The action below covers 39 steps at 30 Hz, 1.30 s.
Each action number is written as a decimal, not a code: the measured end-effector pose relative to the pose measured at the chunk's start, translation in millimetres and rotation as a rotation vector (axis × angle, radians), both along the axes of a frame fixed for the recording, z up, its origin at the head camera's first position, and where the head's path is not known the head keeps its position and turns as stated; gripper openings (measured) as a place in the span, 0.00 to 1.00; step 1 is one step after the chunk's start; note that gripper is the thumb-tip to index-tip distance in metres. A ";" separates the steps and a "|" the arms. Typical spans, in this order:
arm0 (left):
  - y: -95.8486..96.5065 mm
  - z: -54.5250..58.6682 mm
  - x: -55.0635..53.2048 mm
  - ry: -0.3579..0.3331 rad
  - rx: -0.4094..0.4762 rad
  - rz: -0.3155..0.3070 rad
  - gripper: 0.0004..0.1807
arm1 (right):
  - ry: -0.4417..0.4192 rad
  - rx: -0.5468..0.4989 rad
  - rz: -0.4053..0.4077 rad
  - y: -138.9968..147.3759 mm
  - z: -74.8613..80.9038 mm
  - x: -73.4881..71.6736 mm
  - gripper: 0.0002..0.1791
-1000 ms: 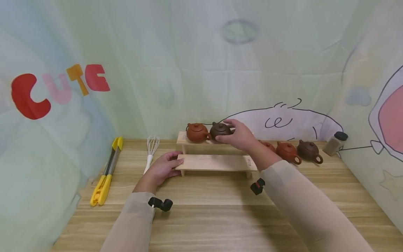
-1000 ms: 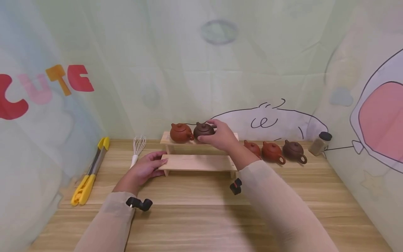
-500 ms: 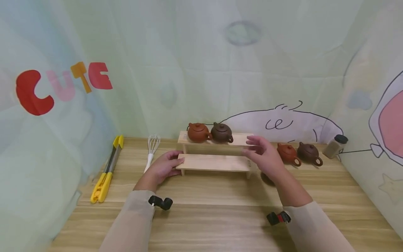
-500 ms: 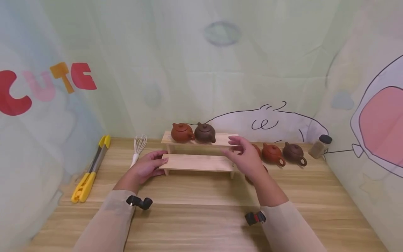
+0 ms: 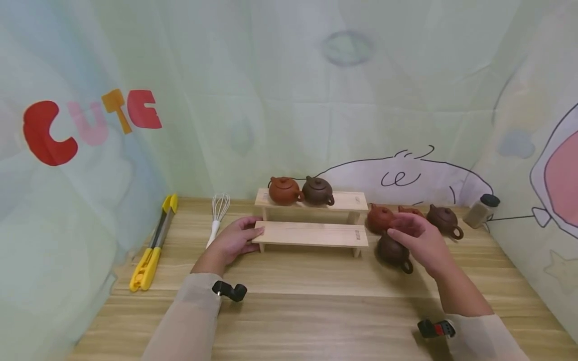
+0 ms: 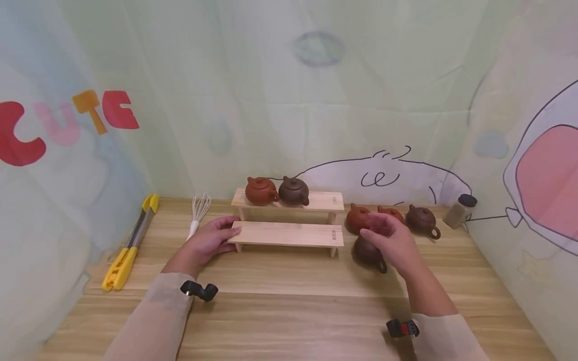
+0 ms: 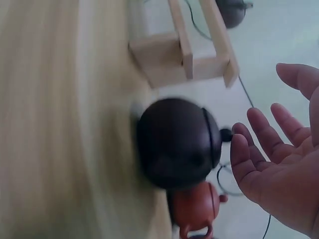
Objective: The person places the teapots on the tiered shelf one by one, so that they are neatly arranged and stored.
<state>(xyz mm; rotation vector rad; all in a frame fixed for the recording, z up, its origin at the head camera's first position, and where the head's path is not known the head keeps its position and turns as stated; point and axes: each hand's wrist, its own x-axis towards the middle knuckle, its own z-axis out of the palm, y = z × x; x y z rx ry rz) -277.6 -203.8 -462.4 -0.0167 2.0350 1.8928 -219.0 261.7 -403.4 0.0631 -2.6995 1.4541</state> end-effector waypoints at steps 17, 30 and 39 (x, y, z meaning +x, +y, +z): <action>-0.9 0.7 0.4 0.004 -0.001 0.002 0.31 | -0.199 0.086 0.032 29.3 -33.7 -6.7 0.42; -0.8 0.0 0.4 0.003 0.004 -0.002 0.31 | -0.240 0.148 0.096 34.6 -41.8 -8.7 0.49; -1.7 -1.6 -0.2 0.004 0.002 -0.004 0.32 | -0.255 0.168 0.085 33.7 -39.6 -8.7 0.50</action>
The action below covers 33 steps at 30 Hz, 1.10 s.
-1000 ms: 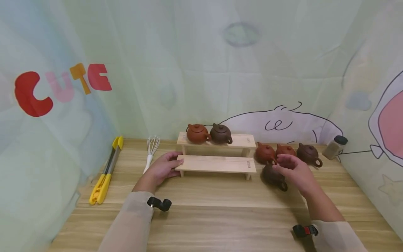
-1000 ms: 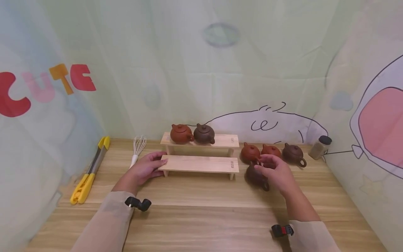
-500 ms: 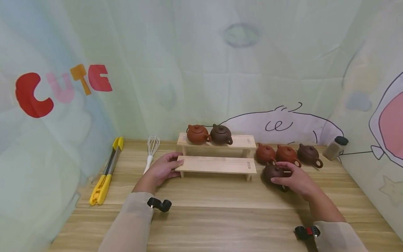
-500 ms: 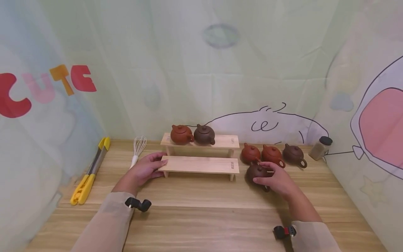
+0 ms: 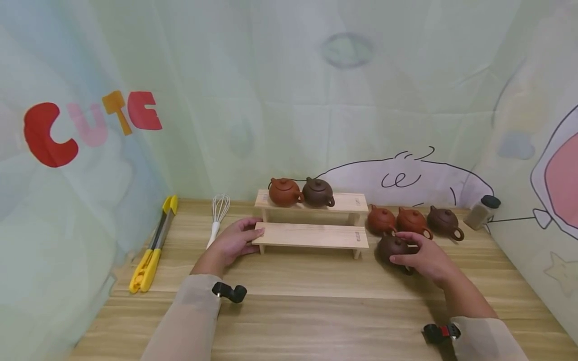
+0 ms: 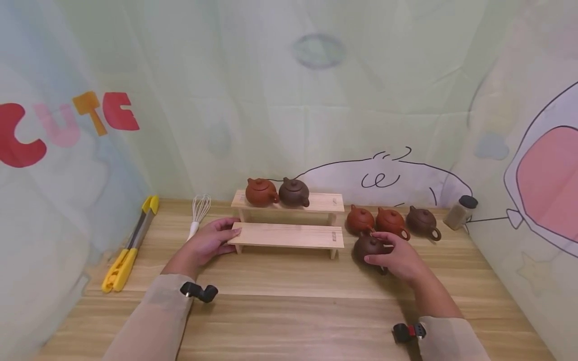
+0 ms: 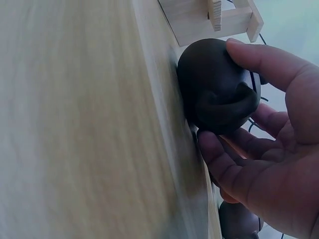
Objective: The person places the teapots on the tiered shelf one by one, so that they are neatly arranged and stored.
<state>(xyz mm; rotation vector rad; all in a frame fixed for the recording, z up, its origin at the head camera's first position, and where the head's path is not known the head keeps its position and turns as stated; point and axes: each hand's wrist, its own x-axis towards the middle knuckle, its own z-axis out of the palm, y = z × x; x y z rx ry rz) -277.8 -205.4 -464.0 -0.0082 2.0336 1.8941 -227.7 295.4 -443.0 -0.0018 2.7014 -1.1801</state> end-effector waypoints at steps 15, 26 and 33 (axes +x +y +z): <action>1.8 0.6 -0.3 0.010 0.000 0.001 0.30 | 0.099 -0.048 -0.009 -13.8 39.8 7.7 0.47; 2.1 3.0 3.4 0.013 -0.001 -0.006 0.31 | 0.183 -0.135 0.023 -51.8 83.1 -19.0 0.46; 1.2 1.5 0.8 0.007 0.001 0.002 0.30 | 0.087 -0.120 0.010 -74.7 95.7 -46.6 0.46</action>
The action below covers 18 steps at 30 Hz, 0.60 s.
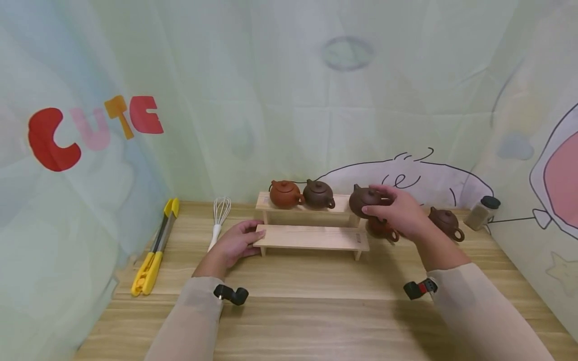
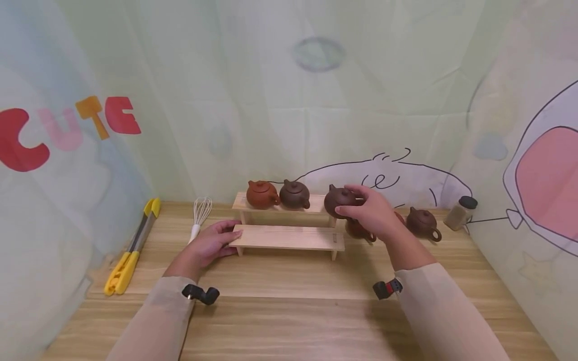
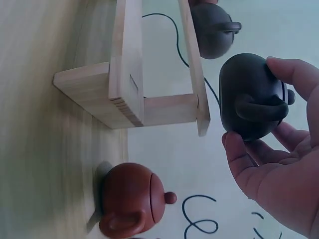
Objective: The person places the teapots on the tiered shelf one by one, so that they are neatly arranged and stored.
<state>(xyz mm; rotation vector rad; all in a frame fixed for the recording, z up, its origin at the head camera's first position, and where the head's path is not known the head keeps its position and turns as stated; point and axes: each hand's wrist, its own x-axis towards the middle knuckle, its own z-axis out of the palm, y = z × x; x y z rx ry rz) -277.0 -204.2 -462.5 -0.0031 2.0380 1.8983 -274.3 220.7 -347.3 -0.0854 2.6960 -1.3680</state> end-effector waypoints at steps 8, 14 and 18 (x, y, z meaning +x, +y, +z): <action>-0.6 -2.0 -0.5 0.005 0.012 -0.001 0.29 | -0.013 0.041 0.030 -20.0 4.9 -24.8 0.45; 0.4 -1.8 0.1 0.002 0.018 -0.001 0.29 | -0.004 0.023 0.041 -31.3 6.9 -36.3 0.45; 0.5 -1.7 -0.6 -0.001 0.017 0.001 0.29 | -0.009 0.006 0.045 -35.1 3.6 -40.1 0.44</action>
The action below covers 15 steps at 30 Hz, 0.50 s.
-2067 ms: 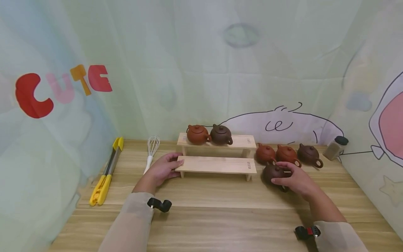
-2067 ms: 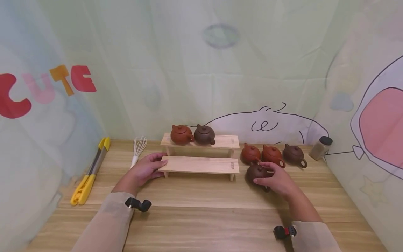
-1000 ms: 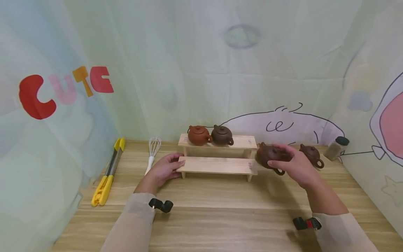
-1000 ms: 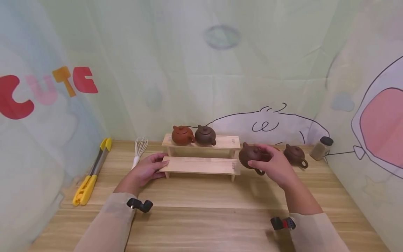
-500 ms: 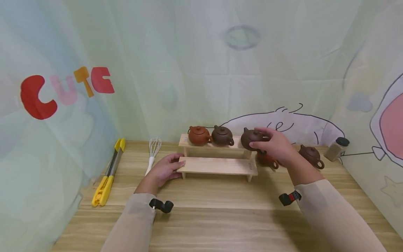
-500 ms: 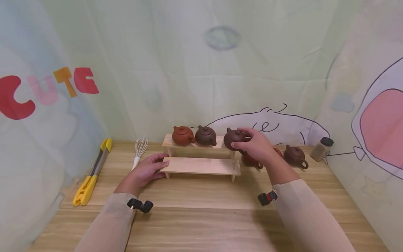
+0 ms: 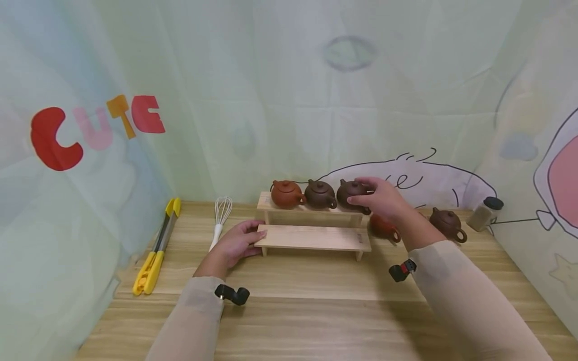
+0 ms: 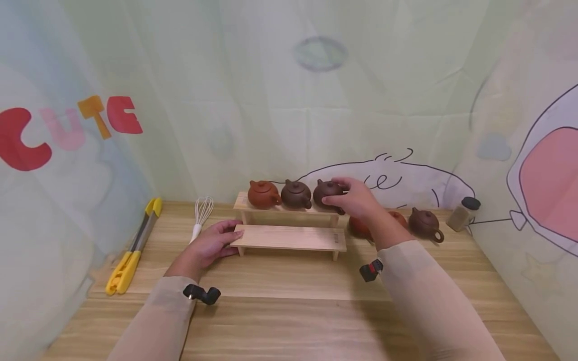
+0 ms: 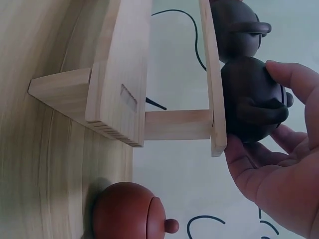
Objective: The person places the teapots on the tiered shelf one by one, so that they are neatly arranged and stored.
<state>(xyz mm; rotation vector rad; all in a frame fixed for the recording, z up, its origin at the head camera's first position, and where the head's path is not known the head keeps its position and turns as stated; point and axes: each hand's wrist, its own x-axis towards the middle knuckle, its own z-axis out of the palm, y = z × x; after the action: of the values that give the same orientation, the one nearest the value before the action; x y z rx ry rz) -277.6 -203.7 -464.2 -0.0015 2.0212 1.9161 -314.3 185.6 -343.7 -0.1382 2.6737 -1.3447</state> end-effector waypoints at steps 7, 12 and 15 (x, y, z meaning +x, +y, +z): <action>-0.6 1.6 1.0 -0.003 -0.001 0.002 0.30 | -0.007 -0.024 -0.011 1.6 -4.7 1.3 0.46; -0.8 1.6 1.0 -0.006 -0.012 0.008 0.29 | 0.018 -0.015 -0.046 13.4 -6.1 15.5 0.46; -1.1 1.2 1.0 -0.004 -0.019 0.010 0.29 | 0.054 -0.018 -0.066 25.1 -9.9 30.0 0.44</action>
<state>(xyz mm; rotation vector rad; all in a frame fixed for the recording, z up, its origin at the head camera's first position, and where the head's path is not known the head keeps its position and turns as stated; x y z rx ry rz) -276.6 -204.9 -463.1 -0.0199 2.0407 1.9009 -284.3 210.7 -353.6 -0.0895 2.7338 -1.4036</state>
